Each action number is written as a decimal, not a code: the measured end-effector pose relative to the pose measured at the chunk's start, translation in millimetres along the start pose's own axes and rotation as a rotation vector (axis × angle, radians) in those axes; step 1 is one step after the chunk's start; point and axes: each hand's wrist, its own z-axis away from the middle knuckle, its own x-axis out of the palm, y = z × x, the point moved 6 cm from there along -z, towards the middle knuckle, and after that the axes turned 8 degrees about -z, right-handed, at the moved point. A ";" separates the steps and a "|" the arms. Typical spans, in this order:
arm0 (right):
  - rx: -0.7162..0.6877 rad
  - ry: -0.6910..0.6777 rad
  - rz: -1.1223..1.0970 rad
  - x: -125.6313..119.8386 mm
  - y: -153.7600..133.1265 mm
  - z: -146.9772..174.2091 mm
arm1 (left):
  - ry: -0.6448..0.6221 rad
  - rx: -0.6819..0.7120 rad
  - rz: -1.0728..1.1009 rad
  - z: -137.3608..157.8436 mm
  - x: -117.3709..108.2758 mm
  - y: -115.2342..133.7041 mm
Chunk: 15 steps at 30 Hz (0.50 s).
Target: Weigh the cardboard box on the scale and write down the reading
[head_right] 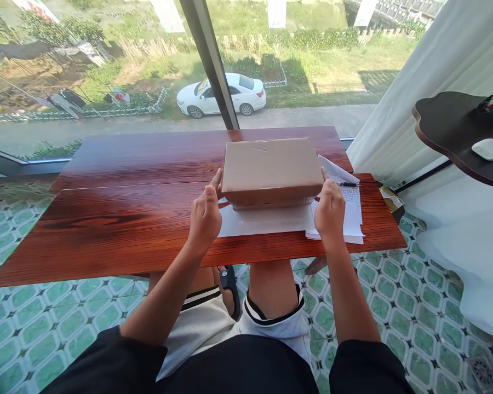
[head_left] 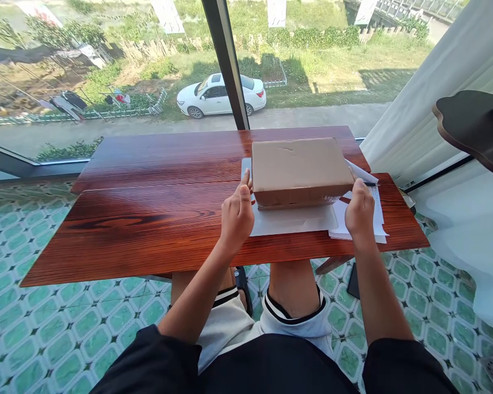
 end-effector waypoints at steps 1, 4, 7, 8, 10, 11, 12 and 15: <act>-0.020 0.024 -0.037 -2.2 0.3 2.1 | 0.019 0.006 0.041 0.9 -5.4 -2.3; -0.142 0.180 -0.068 -15.3 -6.1 10.6 | 0.127 0.064 0.062 4.6 -30.3 -5.2; -0.274 0.302 -0.059 -23.5 -21.4 22.9 | 0.207 0.113 0.039 9.5 -55.4 -4.1; -0.301 0.309 -0.059 -22.8 -27.3 27.5 | 0.222 0.122 0.034 11.2 -62.1 -3.0; -0.330 0.276 -0.061 -15.7 -39.8 37.6 | 0.244 0.134 0.032 15.1 -73.1 0.2; -0.344 0.240 -0.061 -9.9 -46.4 43.4 | 0.250 0.137 0.032 17.3 -77.5 2.3; -0.362 0.187 -0.067 -2.3 -53.2 49.9 | 0.255 0.143 0.033 19.7 -81.4 4.8; -0.375 -0.018 -0.131 25.9 -69.8 71.0 | 0.245 0.181 0.044 28.4 -91.6 15.2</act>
